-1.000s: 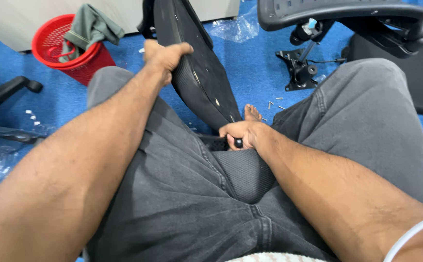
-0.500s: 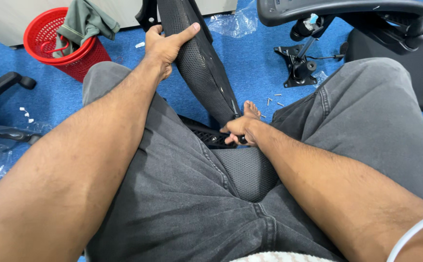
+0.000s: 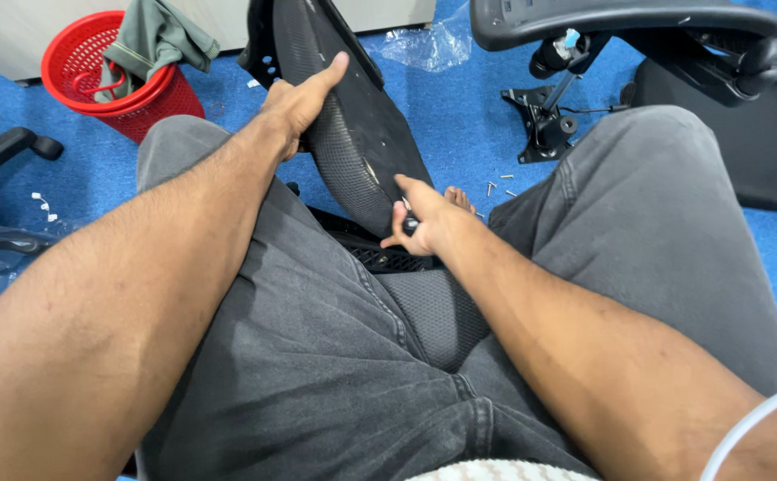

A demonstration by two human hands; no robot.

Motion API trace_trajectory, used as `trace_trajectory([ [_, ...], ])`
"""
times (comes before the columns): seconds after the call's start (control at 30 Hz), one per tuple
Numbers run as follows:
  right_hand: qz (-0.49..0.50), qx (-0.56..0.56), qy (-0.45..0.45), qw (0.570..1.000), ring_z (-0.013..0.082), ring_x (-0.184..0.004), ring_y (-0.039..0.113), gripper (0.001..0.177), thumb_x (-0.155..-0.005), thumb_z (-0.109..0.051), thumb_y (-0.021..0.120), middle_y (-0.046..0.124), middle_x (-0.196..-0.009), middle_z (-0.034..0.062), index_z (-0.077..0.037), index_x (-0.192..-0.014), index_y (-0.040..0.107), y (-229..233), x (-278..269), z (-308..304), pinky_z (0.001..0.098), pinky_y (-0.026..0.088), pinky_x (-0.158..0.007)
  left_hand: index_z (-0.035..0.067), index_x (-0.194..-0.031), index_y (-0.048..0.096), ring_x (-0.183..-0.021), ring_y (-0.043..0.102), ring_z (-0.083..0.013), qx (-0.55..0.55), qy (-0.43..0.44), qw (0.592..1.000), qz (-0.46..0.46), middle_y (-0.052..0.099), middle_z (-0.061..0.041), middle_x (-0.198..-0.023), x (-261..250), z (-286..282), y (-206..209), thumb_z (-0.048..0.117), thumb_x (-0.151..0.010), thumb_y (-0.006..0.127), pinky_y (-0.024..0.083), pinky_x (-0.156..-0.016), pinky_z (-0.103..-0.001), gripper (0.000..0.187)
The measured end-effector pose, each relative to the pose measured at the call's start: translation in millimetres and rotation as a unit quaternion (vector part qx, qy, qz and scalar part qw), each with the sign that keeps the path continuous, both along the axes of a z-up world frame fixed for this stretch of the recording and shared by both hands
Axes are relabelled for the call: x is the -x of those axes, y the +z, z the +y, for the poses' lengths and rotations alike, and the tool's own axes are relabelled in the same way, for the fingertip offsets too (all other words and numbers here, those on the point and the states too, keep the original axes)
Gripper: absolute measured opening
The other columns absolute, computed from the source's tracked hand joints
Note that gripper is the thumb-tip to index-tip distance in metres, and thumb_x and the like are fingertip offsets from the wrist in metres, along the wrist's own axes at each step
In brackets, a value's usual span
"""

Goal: The person uses a screwdriver to tighten screws into the back frame of an office chair while sitting on the floor. The chair is held between the legs, and the person repeatedly turns the screwdriver to secure the attachment.

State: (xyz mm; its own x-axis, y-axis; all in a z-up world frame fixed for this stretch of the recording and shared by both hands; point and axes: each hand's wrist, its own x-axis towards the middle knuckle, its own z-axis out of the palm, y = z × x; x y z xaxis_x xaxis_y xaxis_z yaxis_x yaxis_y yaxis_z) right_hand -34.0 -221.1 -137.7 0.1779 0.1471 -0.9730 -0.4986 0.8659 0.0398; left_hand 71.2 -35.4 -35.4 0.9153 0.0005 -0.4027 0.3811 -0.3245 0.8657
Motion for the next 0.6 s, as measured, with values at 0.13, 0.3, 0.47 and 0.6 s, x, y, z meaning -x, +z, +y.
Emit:
trace_trajectory([
  [0.13,-0.029,0.059,0.109,0.992,0.0096,-0.047,0.053,0.078,-0.086,-0.044,0.082,0.053,-0.132,0.0429,0.002,-0.137,0.045,25,10,20,0.0141,0.043,-0.035,-0.020,-0.135,0.046,-0.122,0.069,-0.0339,0.027,-0.009,1.000,-0.003,0.065,-0.028,-0.132,-9,6,-12,0.046,-0.083,0.074,0.050,-0.108,-0.042,0.088],
  [0.3,0.001,0.088,0.128,0.988,0.0118,-0.046,0.052,0.077,-0.080,-0.044,0.084,0.059,-0.135,0.0381,-0.007,-0.135,0.047,29,14,21,0.0151,0.041,-0.034,-0.018,-0.132,0.053,-0.122,0.069,-0.0362,0.090,-0.047,0.995,-0.001,0.070,-0.030,-0.130,-25,11,-31,0.038,-0.076,0.072,0.052,-0.106,-0.043,0.082],
  [0.47,0.013,0.086,0.067,0.994,0.0091,-0.052,0.052,0.098,-0.085,-0.051,0.080,0.058,-0.139,0.0116,0.010,-0.146,0.032,13,5,4,0.0207,0.048,-0.040,-0.008,-0.145,0.048,-0.129,0.064,-0.0339,0.243,-0.014,0.970,-0.012,0.066,-0.022,-0.138,-41,3,-31,0.084,-0.062,0.066,0.051,-0.107,-0.045,0.125],
  [0.6,0.006,0.117,0.192,0.974,0.0045,-0.051,0.055,0.083,-0.086,-0.043,0.086,0.042,-0.144,0.0391,0.012,-0.139,0.053,2,2,-9,0.0116,0.049,-0.037,-0.008,-0.146,0.026,-0.121,0.068,-0.0314,0.095,0.087,0.992,0.018,0.061,-0.020,-0.134,-46,-4,-30,0.077,-0.061,0.075,0.055,-0.098,-0.052,0.129],
])
